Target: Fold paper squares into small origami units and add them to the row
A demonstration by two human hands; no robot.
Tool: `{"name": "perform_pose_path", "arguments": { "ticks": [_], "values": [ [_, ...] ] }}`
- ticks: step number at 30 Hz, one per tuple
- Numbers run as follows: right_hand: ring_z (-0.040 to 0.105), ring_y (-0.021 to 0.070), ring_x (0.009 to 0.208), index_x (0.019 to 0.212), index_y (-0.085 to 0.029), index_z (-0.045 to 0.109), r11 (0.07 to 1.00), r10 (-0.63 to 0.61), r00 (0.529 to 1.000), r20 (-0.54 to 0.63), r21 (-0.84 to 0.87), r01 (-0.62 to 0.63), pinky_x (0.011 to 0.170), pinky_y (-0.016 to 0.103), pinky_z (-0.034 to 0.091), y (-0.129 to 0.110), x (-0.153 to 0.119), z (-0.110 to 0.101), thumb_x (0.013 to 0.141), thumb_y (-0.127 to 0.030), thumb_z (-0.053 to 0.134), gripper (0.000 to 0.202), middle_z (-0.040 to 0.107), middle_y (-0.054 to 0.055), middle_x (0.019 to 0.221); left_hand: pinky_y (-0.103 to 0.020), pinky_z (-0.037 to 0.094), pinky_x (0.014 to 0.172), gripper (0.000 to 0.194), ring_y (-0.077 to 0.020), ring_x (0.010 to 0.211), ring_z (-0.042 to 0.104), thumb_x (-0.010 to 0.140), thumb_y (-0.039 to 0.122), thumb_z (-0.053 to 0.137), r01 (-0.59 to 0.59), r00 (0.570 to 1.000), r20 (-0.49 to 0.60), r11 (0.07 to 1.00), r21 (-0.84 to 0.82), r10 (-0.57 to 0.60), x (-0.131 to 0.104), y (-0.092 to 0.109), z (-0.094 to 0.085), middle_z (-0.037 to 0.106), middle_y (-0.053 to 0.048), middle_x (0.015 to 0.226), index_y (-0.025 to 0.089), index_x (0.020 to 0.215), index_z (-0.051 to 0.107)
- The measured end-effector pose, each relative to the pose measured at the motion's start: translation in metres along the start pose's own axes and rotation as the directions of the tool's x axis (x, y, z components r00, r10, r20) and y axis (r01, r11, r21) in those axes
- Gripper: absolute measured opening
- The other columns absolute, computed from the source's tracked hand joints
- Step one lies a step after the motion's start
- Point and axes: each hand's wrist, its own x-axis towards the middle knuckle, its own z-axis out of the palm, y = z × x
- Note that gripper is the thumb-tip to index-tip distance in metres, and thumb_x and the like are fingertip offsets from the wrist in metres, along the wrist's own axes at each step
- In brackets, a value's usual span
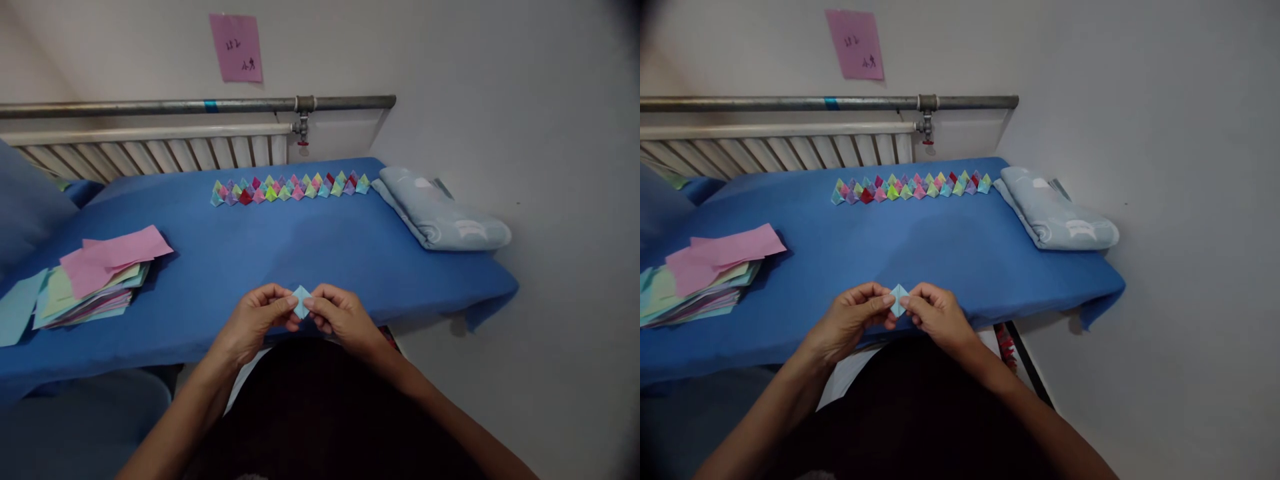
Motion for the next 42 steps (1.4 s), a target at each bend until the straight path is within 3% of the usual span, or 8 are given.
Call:
{"name": "perform_pose_path", "arguments": {
  "ticks": [6, 12, 17, 28, 42],
  "values": [
    [0.036, 0.0081, 0.047, 0.06, -0.021, 0.048, 0.988, -0.09, 0.987, -0.131, -0.134, 0.072, 0.046, 0.022, 0.029, 0.002, 0.003, -0.001, 0.078, -0.037, 0.057, 0.026, 0.044, -0.006, 0.052, -0.025, 0.052, 0.069, 0.031, -0.0106, 0.069, 0.063, 0.064, 0.023, 0.08, -0.033, 0.999, 0.021, 0.999, 0.016, 0.033, -0.005, -0.006, 0.003, 0.067, 0.001, 0.074, 0.019, 0.091, 0.065],
    [0.036, 0.0092, 0.051, 0.06, -0.021, 0.048, 0.949, -0.214, 0.963, -0.165, -0.27, 0.164, 0.05, 0.023, 0.031, -0.002, 0.0, 0.003, 0.08, -0.036, 0.056, 0.027, 0.041, -0.006, 0.054, -0.023, 0.047, 0.06, 0.02, -0.0091, 0.058, 0.057, 0.066, 0.028, 0.077, -0.065, 0.991, -0.109, 0.994, 0.093, 0.075, -0.012, -0.007, 0.009, 0.061, 0.004, 0.062, 0.018, 0.07, 0.061],
    [0.036, 0.0092, 0.053, 0.059, -0.021, 0.045, 0.927, -0.267, 0.948, -0.172, -0.314, 0.204, 0.052, 0.023, 0.033, -0.002, 0.001, 0.005, 0.081, -0.034, 0.055, 0.027, 0.039, -0.006, 0.056, -0.024, 0.049, 0.06, 0.024, -0.0097, 0.061, 0.057, 0.066, 0.036, 0.078, 0.023, 0.997, -0.075, 0.999, -0.033, -0.025, -0.013, -0.006, 0.008, 0.062, 0.001, 0.068, 0.016, 0.074, 0.067],
    [0.039, 0.0103, 0.056, 0.061, -0.021, 0.046, 0.902, -0.316, 0.936, -0.155, -0.356, 0.245, 0.055, 0.024, 0.034, 0.002, 0.003, 0.009, 0.081, -0.034, 0.053, 0.025, 0.043, -0.005, 0.057, -0.022, 0.049, 0.052, 0.033, -0.0084, 0.054, 0.055, 0.055, 0.034, 0.088, 0.176, 0.982, -0.027, 0.963, -0.202, -0.185, -0.01, -0.008, 0.011, 0.058, 0.002, 0.06, 0.014, 0.066, 0.064],
    [0.036, 0.0104, 0.056, 0.059, -0.022, 0.037, 0.856, -0.363, 0.928, -0.081, -0.422, 0.298, 0.056, 0.025, 0.031, 0.008, 0.006, 0.01, 0.085, -0.032, 0.049, 0.03, 0.037, -0.005, 0.057, -0.02, 0.046, 0.052, 0.03, -0.0073, 0.053, 0.054, 0.054, 0.031, 0.086, -0.032, 0.981, -0.191, 0.965, -0.259, -0.019, -0.004, -0.02, 0.017, 0.057, 0.004, 0.058, 0.015, 0.064, 0.062]
  ]
}}
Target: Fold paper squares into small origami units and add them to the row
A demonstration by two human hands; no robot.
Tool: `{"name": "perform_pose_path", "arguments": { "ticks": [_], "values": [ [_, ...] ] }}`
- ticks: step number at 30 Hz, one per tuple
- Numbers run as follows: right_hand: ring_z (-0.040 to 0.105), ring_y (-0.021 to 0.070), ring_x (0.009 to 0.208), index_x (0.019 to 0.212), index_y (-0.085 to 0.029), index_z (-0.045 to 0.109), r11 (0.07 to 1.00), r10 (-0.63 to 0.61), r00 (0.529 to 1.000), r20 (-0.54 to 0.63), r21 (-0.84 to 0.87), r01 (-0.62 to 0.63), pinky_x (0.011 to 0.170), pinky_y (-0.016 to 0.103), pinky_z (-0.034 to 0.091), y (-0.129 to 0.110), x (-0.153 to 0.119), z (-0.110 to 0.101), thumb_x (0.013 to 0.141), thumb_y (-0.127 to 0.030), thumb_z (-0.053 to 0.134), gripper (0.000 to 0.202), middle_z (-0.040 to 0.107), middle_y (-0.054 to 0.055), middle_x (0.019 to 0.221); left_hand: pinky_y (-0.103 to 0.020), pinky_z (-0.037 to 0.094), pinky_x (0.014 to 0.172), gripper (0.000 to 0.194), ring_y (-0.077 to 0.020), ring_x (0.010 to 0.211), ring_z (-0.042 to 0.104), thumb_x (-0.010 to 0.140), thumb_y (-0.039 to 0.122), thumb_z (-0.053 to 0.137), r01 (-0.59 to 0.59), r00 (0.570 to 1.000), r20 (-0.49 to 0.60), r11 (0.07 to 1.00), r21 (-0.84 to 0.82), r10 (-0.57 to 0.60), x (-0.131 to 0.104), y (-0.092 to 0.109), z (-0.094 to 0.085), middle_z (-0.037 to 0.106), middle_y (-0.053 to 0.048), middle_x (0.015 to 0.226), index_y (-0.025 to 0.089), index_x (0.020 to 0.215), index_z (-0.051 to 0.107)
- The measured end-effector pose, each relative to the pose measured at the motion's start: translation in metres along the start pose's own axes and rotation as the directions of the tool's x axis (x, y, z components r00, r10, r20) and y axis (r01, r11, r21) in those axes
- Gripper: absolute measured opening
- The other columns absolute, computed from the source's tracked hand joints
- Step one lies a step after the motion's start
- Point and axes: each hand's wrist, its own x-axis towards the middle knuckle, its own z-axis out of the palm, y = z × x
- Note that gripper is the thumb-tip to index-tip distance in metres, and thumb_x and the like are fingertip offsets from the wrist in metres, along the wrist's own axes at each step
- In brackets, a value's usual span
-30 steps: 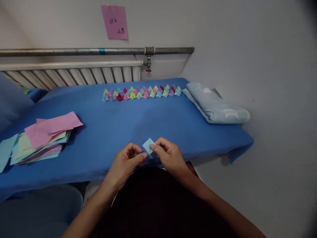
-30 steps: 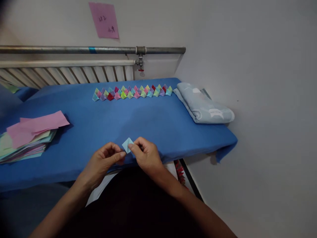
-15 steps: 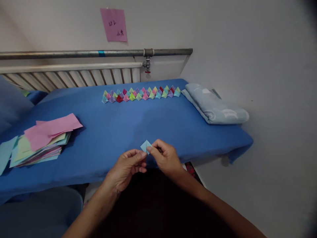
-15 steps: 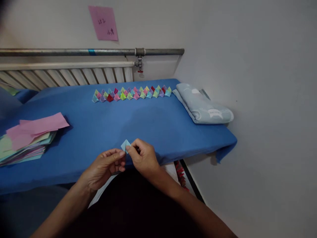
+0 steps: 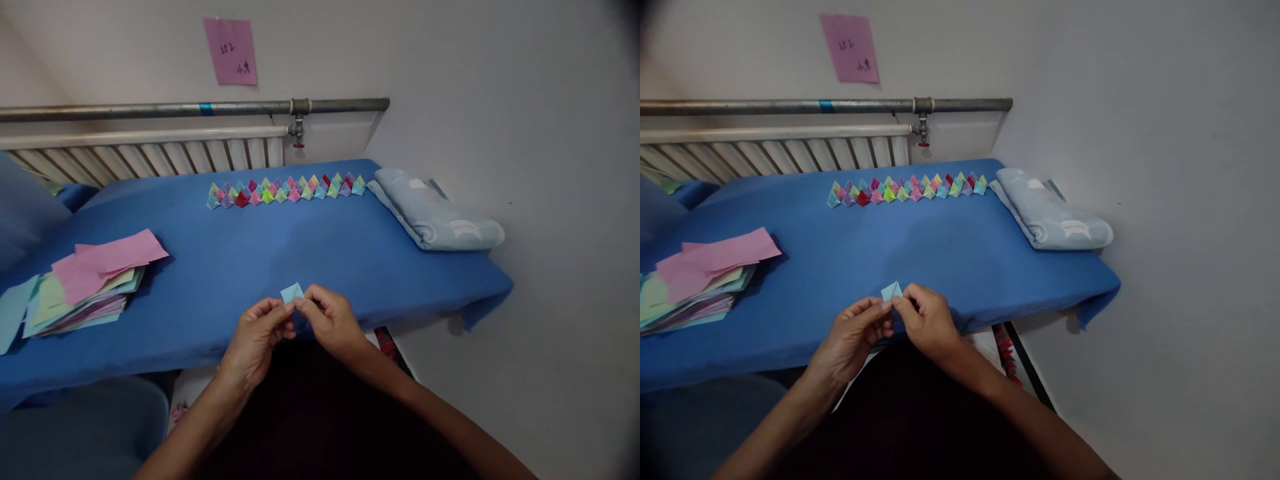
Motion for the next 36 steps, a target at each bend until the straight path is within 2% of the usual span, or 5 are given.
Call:
{"name": "perform_pose_path", "arguments": {
  "ticks": [10, 15, 21, 30, 36],
  "values": [
    [0.04, 0.0102, 0.056, 0.06, -0.021, 0.043, 0.995, 0.057, 0.996, 0.066, 0.076, -0.062, 0.056, 0.024, 0.033, 0.007, -0.002, 0.001, 0.083, -0.033, 0.05, 0.028, 0.043, -0.005, 0.057, -0.021, 0.046, 0.066, 0.03, -0.0087, 0.063, 0.059, 0.054, 0.033, 0.085, -0.046, 0.999, 0.012, 0.996, 0.079, 0.045, 0.001, 0.0, -0.004, 0.063, 0.003, 0.061, 0.015, 0.063, 0.063],
    [0.039, 0.0098, 0.054, 0.059, -0.021, 0.045, 0.977, 0.141, 0.987, 0.08, 0.148, -0.152, 0.054, 0.024, 0.034, 0.009, -0.004, 0.001, 0.083, -0.034, 0.051, 0.028, 0.043, -0.006, 0.056, -0.025, 0.05, 0.066, 0.033, -0.0113, 0.06, 0.06, 0.051, 0.035, 0.087, -0.022, 1.0, 0.007, 0.996, 0.089, 0.021, 0.001, 0.002, -0.004, 0.064, 0.001, 0.06, 0.015, 0.062, 0.062],
    [0.04, 0.0095, 0.056, 0.062, -0.021, 0.047, 0.956, 0.213, 0.96, 0.183, 0.165, -0.243, 0.054, 0.023, 0.032, 0.008, 0.001, -0.004, 0.079, -0.033, 0.057, 0.023, 0.045, -0.006, 0.058, -0.025, 0.049, 0.065, 0.028, -0.0107, 0.059, 0.06, 0.055, 0.032, 0.084, -0.029, 0.999, 0.039, 0.986, 0.162, 0.023, 0.003, 0.001, -0.007, 0.064, 0.002, 0.059, 0.016, 0.062, 0.061],
    [0.038, 0.0086, 0.052, 0.068, -0.02, 0.056, 0.933, 0.259, 0.936, 0.239, 0.189, -0.306, 0.051, 0.022, 0.029, 0.009, 0.0, -0.006, 0.078, -0.032, 0.058, 0.016, 0.046, -0.007, 0.056, -0.025, 0.044, 0.061, 0.02, -0.0108, 0.057, 0.057, 0.06, 0.025, 0.078, -0.052, 0.996, 0.083, 0.931, 0.361, 0.023, 0.0, 0.004, -0.007, 0.062, 0.002, 0.056, 0.017, 0.059, 0.06],
    [0.037, 0.0082, 0.05, 0.067, -0.019, 0.058, 0.924, 0.267, 0.935, 0.235, 0.212, -0.317, 0.049, 0.022, 0.028, 0.011, -0.002, -0.008, 0.079, -0.033, 0.059, 0.019, 0.045, -0.007, 0.052, -0.024, 0.041, 0.057, 0.024, -0.0105, 0.054, 0.055, 0.059, 0.019, 0.079, -0.095, 0.995, 0.056, 0.933, 0.346, 0.08, 0.0, 0.002, -0.007, 0.06, 0.003, 0.054, 0.018, 0.06, 0.054]
  ]
}}
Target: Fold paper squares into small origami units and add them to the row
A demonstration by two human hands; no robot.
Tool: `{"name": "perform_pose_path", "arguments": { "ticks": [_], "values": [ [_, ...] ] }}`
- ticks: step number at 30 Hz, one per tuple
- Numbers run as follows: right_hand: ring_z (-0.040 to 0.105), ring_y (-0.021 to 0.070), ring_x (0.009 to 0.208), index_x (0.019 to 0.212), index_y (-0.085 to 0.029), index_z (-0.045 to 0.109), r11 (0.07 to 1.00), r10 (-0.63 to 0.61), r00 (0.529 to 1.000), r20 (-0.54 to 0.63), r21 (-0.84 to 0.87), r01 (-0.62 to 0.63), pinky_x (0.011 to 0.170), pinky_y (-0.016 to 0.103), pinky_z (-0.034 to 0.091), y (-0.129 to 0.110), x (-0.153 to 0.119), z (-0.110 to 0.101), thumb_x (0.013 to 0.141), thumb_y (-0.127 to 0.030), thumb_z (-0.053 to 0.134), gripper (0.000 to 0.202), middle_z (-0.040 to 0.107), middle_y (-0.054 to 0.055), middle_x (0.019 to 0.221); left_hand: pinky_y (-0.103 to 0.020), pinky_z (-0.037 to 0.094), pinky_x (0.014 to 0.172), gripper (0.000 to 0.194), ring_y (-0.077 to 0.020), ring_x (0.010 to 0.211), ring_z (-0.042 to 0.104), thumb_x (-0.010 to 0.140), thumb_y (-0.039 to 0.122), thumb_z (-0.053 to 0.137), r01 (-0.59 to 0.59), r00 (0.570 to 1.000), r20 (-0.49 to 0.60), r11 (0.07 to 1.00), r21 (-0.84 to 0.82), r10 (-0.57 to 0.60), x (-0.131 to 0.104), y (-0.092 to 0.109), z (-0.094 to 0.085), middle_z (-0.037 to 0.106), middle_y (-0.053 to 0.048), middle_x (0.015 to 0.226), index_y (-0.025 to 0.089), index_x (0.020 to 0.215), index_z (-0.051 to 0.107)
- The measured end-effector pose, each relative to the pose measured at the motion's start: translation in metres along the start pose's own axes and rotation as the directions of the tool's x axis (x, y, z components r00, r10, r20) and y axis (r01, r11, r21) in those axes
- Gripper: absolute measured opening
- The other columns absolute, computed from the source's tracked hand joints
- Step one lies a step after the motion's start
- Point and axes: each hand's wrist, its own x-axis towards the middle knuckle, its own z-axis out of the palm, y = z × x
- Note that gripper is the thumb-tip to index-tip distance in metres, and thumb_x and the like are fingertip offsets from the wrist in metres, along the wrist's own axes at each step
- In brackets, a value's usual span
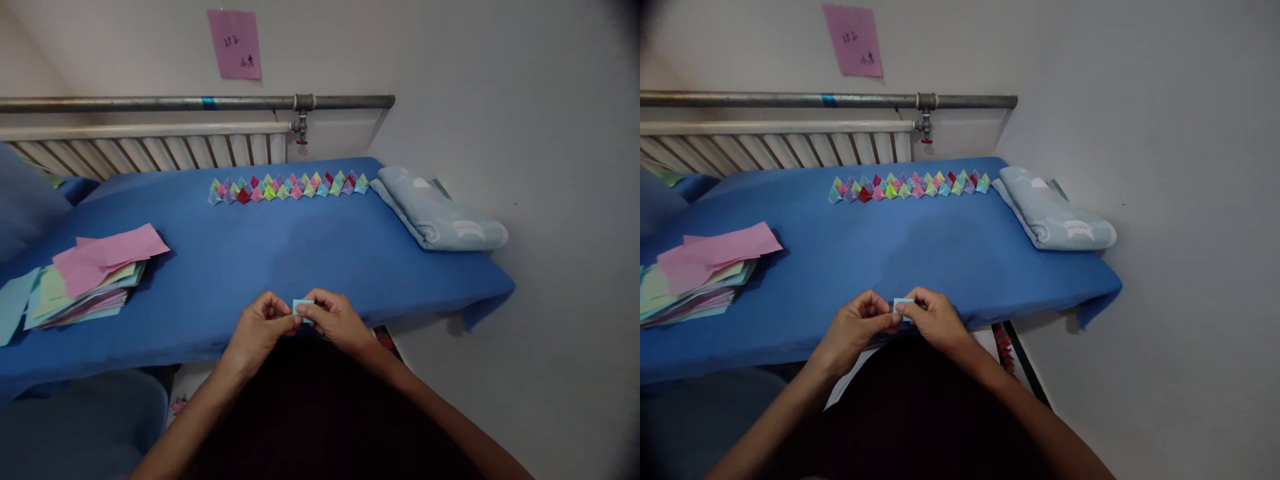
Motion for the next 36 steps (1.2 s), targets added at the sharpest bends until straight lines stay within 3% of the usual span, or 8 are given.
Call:
{"name": "perform_pose_path", "arguments": {
  "ticks": [6, 10, 14, 18, 23, 30, 36],
  "values": [
    [0.039, 0.0075, 0.049, 0.065, -0.019, 0.054, 0.995, 0.06, 0.998, -0.02, 0.075, -0.058, 0.049, 0.022, 0.03, 0.009, 0.0, 0.002, 0.079, -0.039, 0.061, 0.025, 0.045, -0.007, 0.053, -0.023, 0.042, 0.058, 0.028, -0.0102, 0.056, 0.058, 0.058, 0.019, 0.08, -0.032, 0.999, -0.011, 0.999, 0.018, 0.032, 0.001, -0.001, 0.0, 0.061, 0.004, 0.056, 0.018, 0.061, 0.052],
    [0.04, 0.0077, 0.048, 0.064, -0.019, 0.053, 0.997, 0.065, 0.998, -0.026, 0.04, -0.064, 0.048, 0.022, 0.03, 0.007, 0.001, 0.002, 0.079, -0.04, 0.059, 0.026, 0.044, -0.007, 0.052, -0.026, 0.048, 0.064, 0.025, -0.0126, 0.061, 0.062, 0.064, 0.031, 0.08, 0.118, 0.988, 0.103, 0.991, -0.061, -0.112, 0.001, 0.002, -0.005, 0.065, 0.0, 0.063, 0.018, 0.073, 0.061],
    [0.039, 0.0074, 0.047, 0.062, -0.02, 0.05, 0.995, 0.09, 0.996, -0.012, 0.043, -0.089, 0.046, 0.021, 0.029, 0.0, 0.001, 0.003, 0.078, -0.04, 0.059, 0.027, 0.042, -0.008, 0.05, -0.026, 0.049, 0.063, 0.029, -0.0115, 0.058, 0.06, 0.067, 0.041, 0.078, 0.197, 0.954, 0.233, 0.98, -0.008, -0.19, 0.0, 0.004, -0.01, 0.065, -0.002, 0.067, 0.016, 0.068, 0.065],
    [0.039, 0.0071, 0.045, 0.064, -0.02, 0.049, 0.989, 0.13, 0.991, 0.041, 0.065, -0.132, 0.044, 0.021, 0.029, -0.005, -0.001, 0.003, 0.08, -0.041, 0.057, 0.028, 0.043, -0.008, 0.049, -0.026, 0.048, 0.063, 0.029, -0.0112, 0.057, 0.059, 0.066, 0.042, 0.078, 0.177, 0.954, 0.251, 0.984, -0.027, -0.165, -0.001, 0.003, -0.01, 0.064, -0.002, 0.066, 0.016, 0.066, 0.064],
    [0.035, 0.0071, 0.044, 0.062, -0.021, 0.047, 0.994, 0.076, 0.997, 0.0, 0.078, -0.076, 0.044, 0.021, 0.027, -0.005, -0.002, 0.002, 0.08, -0.042, 0.056, 0.029, 0.039, -0.008, 0.048, -0.024, 0.044, 0.061, 0.03, -0.01, 0.055, 0.056, 0.072, 0.042, 0.074, 0.067, 0.972, 0.225, 0.998, -0.009, -0.063, -0.003, 0.001, -0.007, 0.059, 0.001, 0.059, 0.017, 0.062, 0.06],
    [0.034, 0.0075, 0.044, 0.061, -0.021, 0.048, 0.997, 0.049, 0.999, -0.003, 0.066, -0.049, 0.044, 0.022, 0.025, -0.003, -0.001, 0.002, 0.08, -0.043, 0.055, 0.03, 0.04, -0.008, 0.049, -0.027, 0.048, 0.065, 0.033, -0.0121, 0.059, 0.06, 0.073, 0.049, 0.072, 0.199, 0.94, 0.297, 0.976, -0.082, -0.167, -0.003, 0.005, -0.011, 0.064, -0.002, 0.067, 0.016, 0.07, 0.064],
    [0.032, 0.0075, 0.044, 0.061, -0.021, 0.046, 0.994, 0.069, 0.998, 0.006, 0.079, -0.069, 0.044, 0.022, 0.025, -0.006, 0.0, 0.003, 0.081, -0.041, 0.055, 0.03, 0.039, -0.008, 0.048, -0.025, 0.045, 0.063, 0.03, -0.0115, 0.058, 0.056, 0.073, 0.045, 0.072, 0.134, 0.944, 0.307, 0.991, -0.013, -0.123, -0.003, 0.003, -0.01, 0.062, -0.002, 0.063, 0.017, 0.065, 0.063]
  ]
}}
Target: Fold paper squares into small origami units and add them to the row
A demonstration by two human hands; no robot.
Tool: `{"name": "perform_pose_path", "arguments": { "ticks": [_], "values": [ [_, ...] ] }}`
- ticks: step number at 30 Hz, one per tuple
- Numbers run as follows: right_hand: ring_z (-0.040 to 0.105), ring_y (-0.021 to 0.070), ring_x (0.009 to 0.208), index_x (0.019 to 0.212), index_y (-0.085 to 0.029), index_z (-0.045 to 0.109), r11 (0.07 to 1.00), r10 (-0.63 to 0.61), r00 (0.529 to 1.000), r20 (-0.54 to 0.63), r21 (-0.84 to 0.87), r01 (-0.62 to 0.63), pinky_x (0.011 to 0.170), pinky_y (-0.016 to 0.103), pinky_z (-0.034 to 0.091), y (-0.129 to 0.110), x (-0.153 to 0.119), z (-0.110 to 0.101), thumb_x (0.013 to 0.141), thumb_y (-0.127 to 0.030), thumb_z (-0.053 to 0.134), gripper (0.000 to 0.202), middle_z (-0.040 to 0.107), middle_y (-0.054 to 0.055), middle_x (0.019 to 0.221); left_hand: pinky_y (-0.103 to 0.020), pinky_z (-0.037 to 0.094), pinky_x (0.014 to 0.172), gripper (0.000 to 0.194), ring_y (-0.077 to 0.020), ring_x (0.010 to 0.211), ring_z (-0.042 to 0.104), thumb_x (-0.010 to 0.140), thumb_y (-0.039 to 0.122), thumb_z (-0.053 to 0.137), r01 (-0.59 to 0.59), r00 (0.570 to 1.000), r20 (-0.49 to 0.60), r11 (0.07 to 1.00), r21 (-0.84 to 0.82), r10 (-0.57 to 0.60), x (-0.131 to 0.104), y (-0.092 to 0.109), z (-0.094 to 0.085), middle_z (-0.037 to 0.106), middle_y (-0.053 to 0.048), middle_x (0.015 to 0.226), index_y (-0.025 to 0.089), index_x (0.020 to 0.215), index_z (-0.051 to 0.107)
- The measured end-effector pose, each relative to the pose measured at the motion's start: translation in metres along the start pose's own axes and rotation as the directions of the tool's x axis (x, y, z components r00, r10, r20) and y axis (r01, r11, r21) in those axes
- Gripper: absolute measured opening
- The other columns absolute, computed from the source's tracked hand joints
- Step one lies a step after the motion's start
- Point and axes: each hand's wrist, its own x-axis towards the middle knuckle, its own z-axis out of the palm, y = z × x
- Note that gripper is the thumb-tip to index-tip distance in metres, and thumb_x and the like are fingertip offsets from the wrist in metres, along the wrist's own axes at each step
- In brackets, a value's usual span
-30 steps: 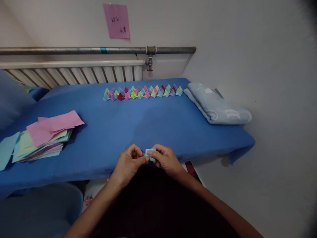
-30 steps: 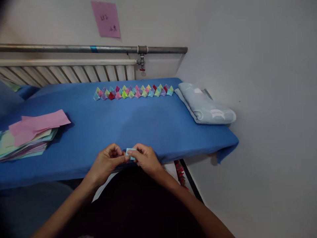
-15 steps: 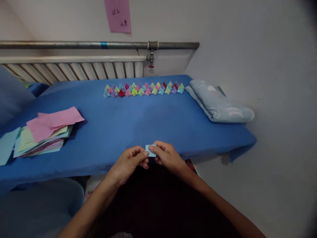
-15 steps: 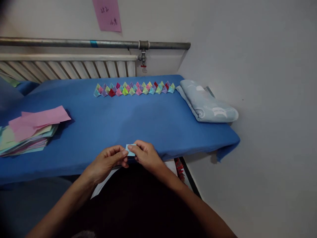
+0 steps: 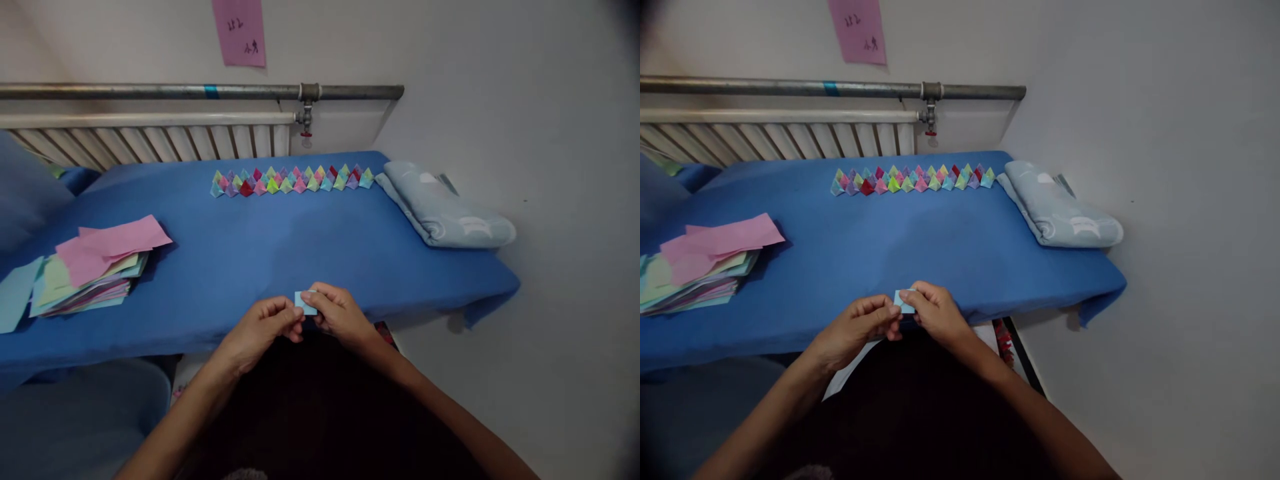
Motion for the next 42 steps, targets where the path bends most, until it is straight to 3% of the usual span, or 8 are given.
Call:
{"name": "perform_pose_path", "arguments": {
  "ticks": [12, 16, 22, 26, 30, 33, 37, 42],
  "values": [
    [0.038, 0.0089, 0.052, 0.059, -0.02, 0.046, 0.99, -0.07, 0.998, 0.002, -0.123, 0.07, 0.051, 0.023, 0.031, 0.002, 0.002, -0.002, 0.082, -0.041, 0.053, 0.031, 0.038, -0.006, 0.054, -0.027, 0.038, 0.06, 0.031, -0.013, 0.056, 0.049, 0.08, 0.041, 0.059, -0.148, 0.986, -0.038, 0.957, 0.25, 0.162, 0.001, -0.005, -0.001, 0.054, 0.001, 0.054, 0.02, 0.058, 0.054],
    [0.038, 0.0087, 0.048, 0.065, -0.021, 0.048, 0.999, 0.051, 0.987, 0.151, -0.02, -0.049, 0.048, 0.023, 0.03, 0.003, 0.002, -0.001, 0.083, -0.044, 0.053, 0.03, 0.041, -0.007, 0.054, -0.026, 0.036, 0.059, 0.03, -0.0124, 0.057, 0.048, 0.081, 0.039, 0.058, -0.135, 0.99, -0.009, 0.958, 0.253, 0.142, 0.0, -0.006, -0.004, 0.055, 0.001, 0.057, 0.02, 0.058, 0.054],
    [0.04, 0.0096, 0.056, 0.057, -0.02, 0.043, 0.995, -0.088, 0.996, 0.036, -0.037, 0.089, 0.053, 0.023, 0.032, 0.008, 0.003, 0.002, 0.08, -0.038, 0.054, 0.031, 0.04, -0.005, 0.057, -0.026, 0.036, 0.059, 0.028, -0.0108, 0.056, 0.047, 0.08, 0.038, 0.058, -0.149, 0.989, 0.045, 0.958, 0.247, 0.142, -0.001, -0.006, -0.004, 0.056, 0.001, 0.06, 0.019, 0.06, 0.055],
    [0.039, 0.0092, 0.051, 0.062, -0.02, 0.048, 1.0, 0.013, 0.988, 0.153, -0.006, -0.012, 0.049, 0.022, 0.03, 0.005, 0.002, 0.0, 0.08, -0.038, 0.054, 0.026, 0.044, -0.006, 0.054, -0.025, 0.036, 0.058, 0.025, -0.0104, 0.055, 0.046, 0.08, 0.037, 0.058, -0.114, 0.993, 0.065, 0.962, 0.249, 0.101, 0.0, -0.005, -0.004, 0.055, 0.002, 0.06, 0.018, 0.062, 0.057],
    [0.044, 0.0095, 0.054, 0.063, -0.02, 0.051, 0.997, -0.071, 0.983, 0.167, -0.002, 0.072, 0.054, 0.023, 0.034, 0.003, 0.001, 0.0, 0.08, -0.031, 0.053, 0.02, 0.051, -0.004, 0.055, -0.026, 0.037, 0.06, 0.023, -0.0102, 0.056, 0.047, 0.079, 0.036, 0.059, -0.075, 0.993, 0.104, 0.963, 0.259, 0.05, 0.0, -0.005, -0.003, 0.056, 0.002, 0.061, 0.017, 0.066, 0.059],
    [0.043, 0.009, 0.054, 0.063, -0.02, 0.048, 0.997, -0.066, 0.992, 0.104, 0.034, 0.063, 0.053, 0.023, 0.034, 0.008, 0.003, 0.0, 0.081, -0.037, 0.056, 0.026, 0.049, -0.005, 0.056, -0.025, 0.036, 0.058, 0.024, -0.0099, 0.056, 0.047, 0.078, 0.036, 0.059, -0.085, 0.996, 0.054, 0.972, 0.218, 0.075, 0.002, -0.007, -0.002, 0.055, 0.002, 0.058, 0.018, 0.063, 0.057],
    [0.044, 0.0086, 0.051, 0.074, -0.02, 0.052, 0.985, 0.066, 0.98, 0.189, 0.144, -0.095, 0.046, 0.021, 0.031, 0.014, 0.006, 0.0, 0.081, -0.05, 0.058, 0.031, 0.051, -0.004, 0.061, -0.024, 0.036, 0.057, 0.028, -0.0098, 0.055, 0.046, 0.078, 0.038, 0.06, -0.131, 0.99, -0.037, 0.979, 0.157, 0.138, 0.005, -0.009, -0.003, 0.053, 0.003, 0.055, 0.018, 0.059, 0.054],
    [0.039, 0.0061, 0.049, 0.068, -0.018, 0.054, 0.992, 0.027, 0.991, 0.134, 0.115, -0.043, 0.045, 0.021, 0.028, 0.012, 0.004, 0.0, 0.079, -0.039, 0.057, 0.023, 0.05, -0.004, 0.06, -0.023, 0.037, 0.057, 0.03, -0.0089, 0.055, 0.046, 0.079, 0.038, 0.062, -0.18, 0.976, -0.096, 0.975, 0.13, 0.194, 0.004, -0.009, -0.002, 0.052, 0.003, 0.056, 0.018, 0.059, 0.053]
  ]
}}
